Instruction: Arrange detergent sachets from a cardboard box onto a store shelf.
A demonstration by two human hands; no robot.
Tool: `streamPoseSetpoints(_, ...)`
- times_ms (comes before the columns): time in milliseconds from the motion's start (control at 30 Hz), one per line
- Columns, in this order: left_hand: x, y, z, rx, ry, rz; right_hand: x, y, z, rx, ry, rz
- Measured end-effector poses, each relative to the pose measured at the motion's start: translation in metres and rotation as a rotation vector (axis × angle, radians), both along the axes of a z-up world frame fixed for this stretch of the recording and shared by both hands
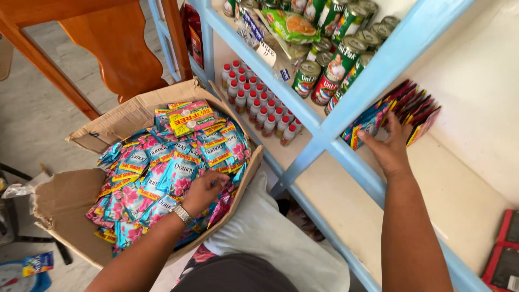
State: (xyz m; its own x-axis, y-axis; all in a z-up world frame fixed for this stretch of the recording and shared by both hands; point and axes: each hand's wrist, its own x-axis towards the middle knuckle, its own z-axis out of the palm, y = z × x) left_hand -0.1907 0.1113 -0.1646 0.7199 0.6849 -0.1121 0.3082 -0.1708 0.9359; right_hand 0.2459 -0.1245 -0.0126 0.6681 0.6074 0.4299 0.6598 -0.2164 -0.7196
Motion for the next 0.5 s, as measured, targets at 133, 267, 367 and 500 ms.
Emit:
streamPoseSetpoints(133,0.015,-0.007,-0.025,0.258,-0.228,-0.117,-0.002,0.004,0.009,0.065,0.154,0.038)
streamPoseSetpoints(267,0.018,-0.018,-0.017,0.078,-0.105,-0.127,-0.005,0.008,0.013,0.101,0.225,0.048)
streamPoseSetpoints(367,0.013,-0.020,-0.018,0.014,-0.013,-0.120,-0.010,0.009,0.018,0.089,0.224,0.035)
streamPoseSetpoints(500,0.008,-0.021,-0.022,-0.008,-0.054,-0.150,-0.010,0.008,0.014,0.082,0.218,0.048)
